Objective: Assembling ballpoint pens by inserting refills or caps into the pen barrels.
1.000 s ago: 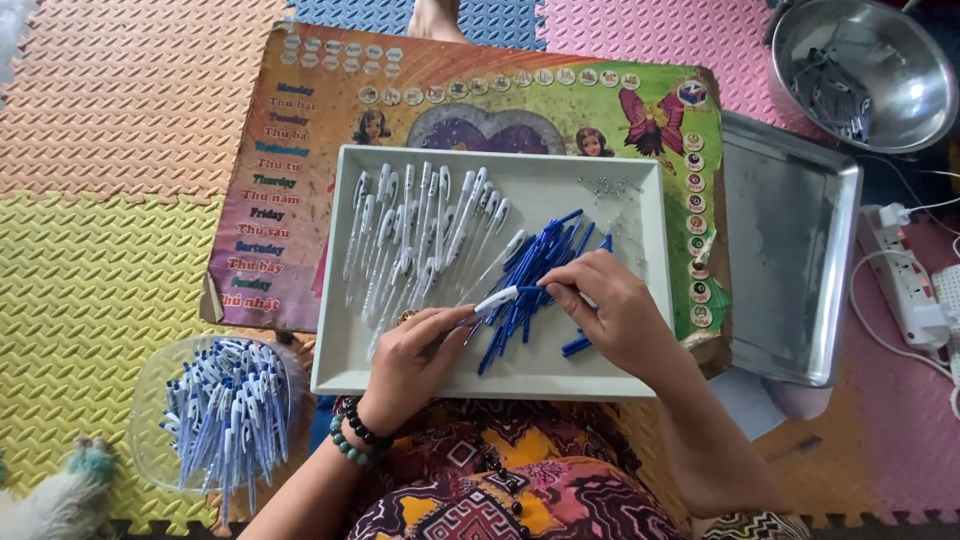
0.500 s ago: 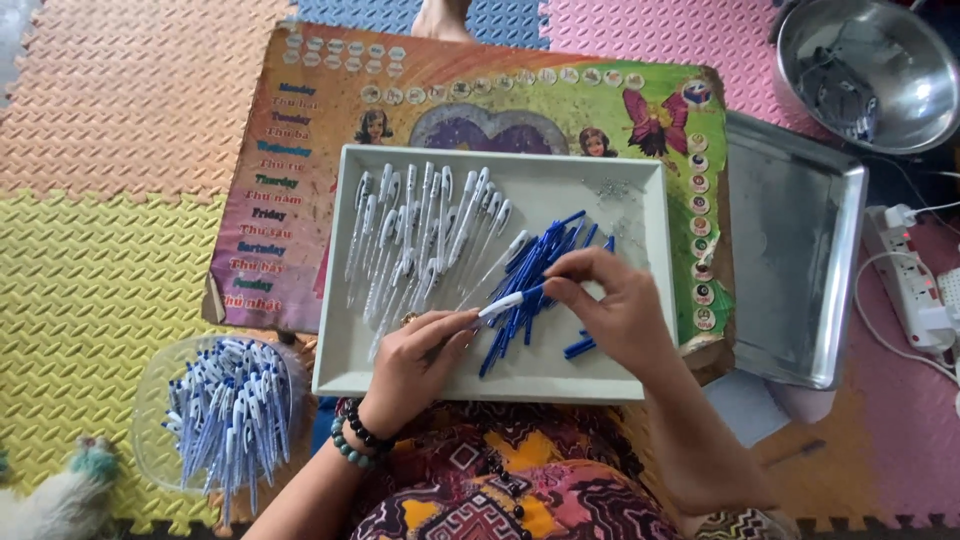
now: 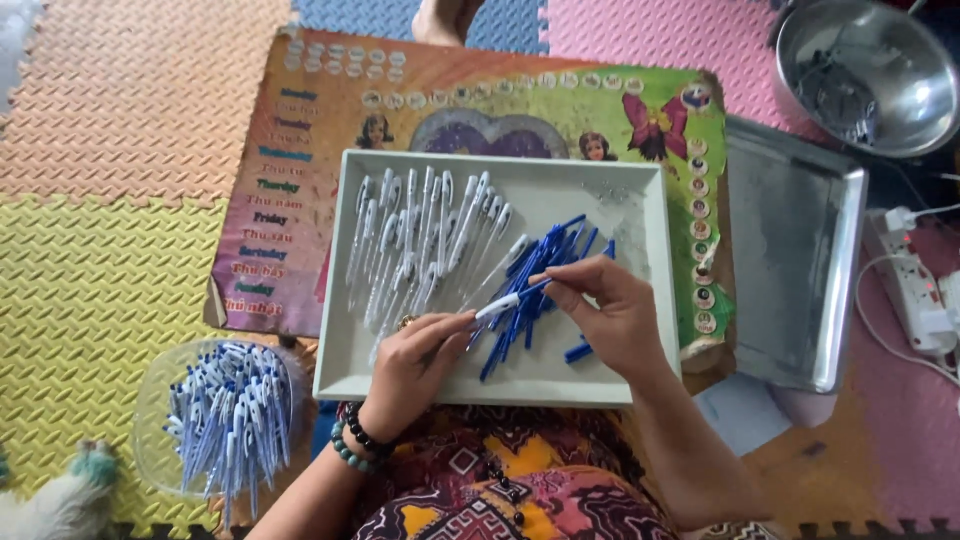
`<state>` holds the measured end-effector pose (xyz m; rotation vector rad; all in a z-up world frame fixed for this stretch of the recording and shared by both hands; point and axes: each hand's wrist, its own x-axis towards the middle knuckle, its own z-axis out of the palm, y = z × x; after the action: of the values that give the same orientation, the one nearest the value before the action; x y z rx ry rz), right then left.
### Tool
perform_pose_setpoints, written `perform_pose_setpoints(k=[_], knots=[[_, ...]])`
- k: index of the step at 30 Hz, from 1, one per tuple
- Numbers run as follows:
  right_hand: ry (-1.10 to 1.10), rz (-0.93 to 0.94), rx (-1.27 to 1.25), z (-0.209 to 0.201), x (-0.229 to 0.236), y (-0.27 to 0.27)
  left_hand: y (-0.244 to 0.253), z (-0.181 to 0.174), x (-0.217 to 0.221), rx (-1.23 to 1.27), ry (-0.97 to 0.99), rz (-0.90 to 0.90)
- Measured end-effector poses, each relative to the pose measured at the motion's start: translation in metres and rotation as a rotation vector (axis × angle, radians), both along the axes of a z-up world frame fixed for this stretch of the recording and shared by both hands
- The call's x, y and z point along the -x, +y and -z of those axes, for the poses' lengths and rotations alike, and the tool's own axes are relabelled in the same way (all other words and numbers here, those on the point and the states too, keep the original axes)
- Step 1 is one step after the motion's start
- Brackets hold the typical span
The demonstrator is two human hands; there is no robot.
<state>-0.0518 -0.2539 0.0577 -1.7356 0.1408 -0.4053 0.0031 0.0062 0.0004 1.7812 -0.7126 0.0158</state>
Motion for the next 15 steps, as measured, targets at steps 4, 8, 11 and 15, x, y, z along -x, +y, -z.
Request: perform_pose_setpoints(k=[4,8,11,15], knots=[[0.005,-0.020,0.006,0.016,-0.001,-0.008,0.000,0.002,0.000,0.011,-0.011,-0.008],[-0.004,-0.035,-0.024,0.016,-0.004,-0.008,-0.003,-0.004,-0.003,0.028,-0.034,-0.012],[-0.001,-0.052,-0.003,0.025,-0.003,-0.012,-0.007,-0.006,-0.004,0.030,-0.044,-0.019],[0.052,-0.066,0.057,0.028,0.000,-0.012,-0.004,-0.001,0.000,0.006,-0.032,-0.048]])
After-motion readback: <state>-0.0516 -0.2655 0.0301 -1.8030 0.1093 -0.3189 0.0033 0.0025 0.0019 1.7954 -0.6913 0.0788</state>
